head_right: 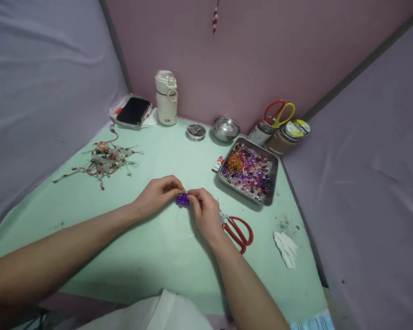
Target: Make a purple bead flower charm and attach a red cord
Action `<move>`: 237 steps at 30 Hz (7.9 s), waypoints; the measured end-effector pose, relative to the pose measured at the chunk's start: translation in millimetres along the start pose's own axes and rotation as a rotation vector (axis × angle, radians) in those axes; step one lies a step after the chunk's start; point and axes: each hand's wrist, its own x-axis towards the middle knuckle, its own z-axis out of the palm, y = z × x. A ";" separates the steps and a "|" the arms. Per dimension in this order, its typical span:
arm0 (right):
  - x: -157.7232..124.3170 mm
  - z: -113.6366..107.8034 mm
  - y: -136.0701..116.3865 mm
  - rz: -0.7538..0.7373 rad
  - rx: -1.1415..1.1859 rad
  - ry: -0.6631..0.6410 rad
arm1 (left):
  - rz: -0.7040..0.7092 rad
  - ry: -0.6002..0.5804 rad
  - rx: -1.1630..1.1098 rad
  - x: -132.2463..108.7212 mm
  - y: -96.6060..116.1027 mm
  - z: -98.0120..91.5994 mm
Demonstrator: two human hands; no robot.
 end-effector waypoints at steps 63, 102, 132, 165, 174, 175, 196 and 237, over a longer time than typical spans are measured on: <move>3.5 1.3 1.9 0.044 0.041 0.029 | -0.065 0.077 -0.216 0.5 -10.4 13.0; 10.6 -8.1 -1.3 0.380 0.627 0.177 | -0.213 0.002 -0.436 -0.1 -3.5 18.7; -9.6 -33.5 -27.1 -0.186 -0.369 -0.177 | -0.248 0.039 -0.465 1.4 -3.5 18.2; -2.2 -32.5 -20.1 -0.133 -0.316 0.031 | -0.177 0.063 -0.356 -2.2 -5.8 21.4; -7.8 -28.8 -22.3 -0.138 -0.278 -0.054 | -0.143 0.111 -0.199 -3.3 -12.8 28.9; -8.4 -28.3 -22.6 -0.146 -0.283 -0.063 | -0.139 0.118 -0.181 -3.4 -13.1 29.2; -18.7 -11.9 -25.4 -0.274 -0.518 -0.170 | -0.145 0.138 -0.205 -1.0 -15.8 29.2; -10.7 -2.6 -24.9 0.152 -0.068 -0.188 | -0.220 0.127 -0.481 -2.0 -5.7 24.6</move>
